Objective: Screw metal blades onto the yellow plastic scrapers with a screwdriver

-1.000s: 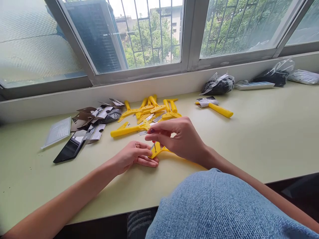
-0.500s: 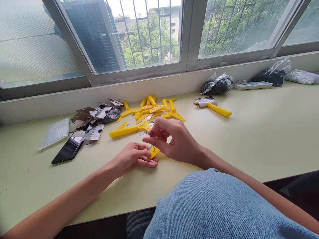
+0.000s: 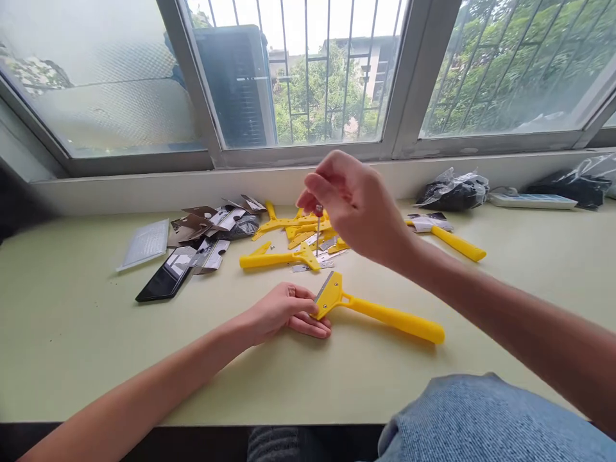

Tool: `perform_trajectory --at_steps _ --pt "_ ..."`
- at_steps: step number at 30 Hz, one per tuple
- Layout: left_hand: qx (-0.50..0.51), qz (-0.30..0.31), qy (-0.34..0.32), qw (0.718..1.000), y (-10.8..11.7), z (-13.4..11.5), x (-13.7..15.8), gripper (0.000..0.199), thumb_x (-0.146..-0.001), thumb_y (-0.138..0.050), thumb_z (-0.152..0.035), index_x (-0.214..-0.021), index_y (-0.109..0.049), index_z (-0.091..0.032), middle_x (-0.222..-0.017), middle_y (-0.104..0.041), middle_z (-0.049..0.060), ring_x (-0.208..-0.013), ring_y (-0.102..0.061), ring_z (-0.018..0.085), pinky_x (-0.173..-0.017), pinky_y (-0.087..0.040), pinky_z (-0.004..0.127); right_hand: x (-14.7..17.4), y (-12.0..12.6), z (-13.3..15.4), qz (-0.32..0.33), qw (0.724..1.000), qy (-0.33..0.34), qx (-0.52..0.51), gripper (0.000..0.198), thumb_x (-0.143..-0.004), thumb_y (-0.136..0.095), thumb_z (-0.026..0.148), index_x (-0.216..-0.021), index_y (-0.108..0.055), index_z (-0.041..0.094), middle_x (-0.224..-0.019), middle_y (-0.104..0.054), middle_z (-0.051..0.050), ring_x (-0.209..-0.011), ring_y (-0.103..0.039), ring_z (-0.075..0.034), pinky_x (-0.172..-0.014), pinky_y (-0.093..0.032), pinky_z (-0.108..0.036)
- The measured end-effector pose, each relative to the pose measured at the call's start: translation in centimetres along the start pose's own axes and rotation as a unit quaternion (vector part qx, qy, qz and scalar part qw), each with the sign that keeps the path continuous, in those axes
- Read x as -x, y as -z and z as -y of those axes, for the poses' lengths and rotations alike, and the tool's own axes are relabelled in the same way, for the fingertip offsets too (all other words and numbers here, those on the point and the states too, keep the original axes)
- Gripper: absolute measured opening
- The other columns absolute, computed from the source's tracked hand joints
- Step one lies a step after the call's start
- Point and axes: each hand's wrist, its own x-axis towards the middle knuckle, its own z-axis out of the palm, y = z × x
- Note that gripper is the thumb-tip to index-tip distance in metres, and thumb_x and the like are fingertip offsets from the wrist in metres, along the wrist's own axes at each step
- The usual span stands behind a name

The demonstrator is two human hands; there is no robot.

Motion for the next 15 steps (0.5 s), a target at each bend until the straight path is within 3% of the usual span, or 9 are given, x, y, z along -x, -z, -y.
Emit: perform_trajectory --at_steps 2,4,5,8,11,15 --pt "0.005 0.005 0.008 1.000 0.1 -0.1 0.0 0.019 -0.069 -0.063 -0.011 -0.084 -0.072 -0.006 -0.091 -0.079 0.020 -0.080 -0.080 0.027 -0.083 -0.064 0.032 -3.2 -1.6 -0.4 0.185 0.975 -0.027 0.119 0.017 -0.104 -0.048 0.016 -0.091 -0.056 0.020 -0.075 -0.069 -0.003 -0.066 -0.065 -0.013 -0.059 -0.050 -0.026" --pt "0.008 0.016 0.018 1.000 0.4 -0.2 0.0 0.018 -0.068 -0.062 -0.010 -0.085 -0.070 -0.007 -0.091 -0.079 0.019 -0.080 -0.080 0.026 -0.083 -0.064 0.031 -5.2 -4.0 -1.0 0.348 0.881 -0.026 0.319 0.021 -0.099 -0.045 0.005 -0.106 -0.061 0.017 -0.086 -0.069 -0.006 -0.067 -0.062 -0.013 -0.055 -0.042 -0.025" --pt "0.009 0.024 0.022 0.999 0.6 -0.4 0.0 0.018 -0.068 -0.062 -0.010 -0.085 -0.069 -0.008 -0.091 -0.079 0.019 -0.080 -0.080 0.026 -0.084 -0.064 0.031 -5.7 -5.6 -1.2 0.383 0.855 -0.029 0.348 0.021 -0.095 -0.050 0.004 -0.108 -0.062 0.016 -0.093 -0.069 -0.009 -0.069 -0.062 -0.015 -0.055 -0.040 -0.025" --pt "0.014 0.050 0.032 0.998 1.3 -0.7 -0.1 0.018 -0.067 -0.060 -0.010 -0.085 -0.065 -0.010 -0.089 -0.079 0.018 -0.076 -0.080 0.026 -0.083 -0.064 0.032 -6.1 -11.3 -1.0 0.427 0.824 -0.023 0.372 0.016 -0.094 -0.061 0.021 -0.107 -0.065 0.013 -0.099 -0.070 -0.014 -0.080 -0.066 -0.023 -0.060 -0.046 -0.030" --pt "0.022 0.074 0.033 0.996 1.8 -0.8 0.0 0.019 -0.067 -0.059 -0.011 -0.085 -0.065 -0.009 -0.085 -0.078 0.019 -0.071 -0.079 0.026 -0.080 -0.064 0.032 -6.1 -17.7 -0.5 0.455 0.804 -0.030 0.382 0.041 -0.097 -0.059 0.052 -0.101 -0.068 0.012 -0.099 -0.070 -0.013 -0.087 -0.068 -0.025 -0.072 -0.054 -0.037" --pt "0.047 0.082 -0.012 0.995 2.3 -0.6 0.7 0.024 -0.079 -0.066 -0.025 -0.096 -0.070 -0.009 -0.080 -0.077 0.015 -0.069 -0.078 0.027 -0.071 -0.065 0.035 -6.5 -24.7 -1.3 0.470 0.778 -0.070 0.411 0.040 -0.099 -0.061 0.049 -0.121 -0.064 0.015 -0.118 -0.067 -0.009 -0.101 -0.068 -0.022 -0.087 -0.058 -0.043"
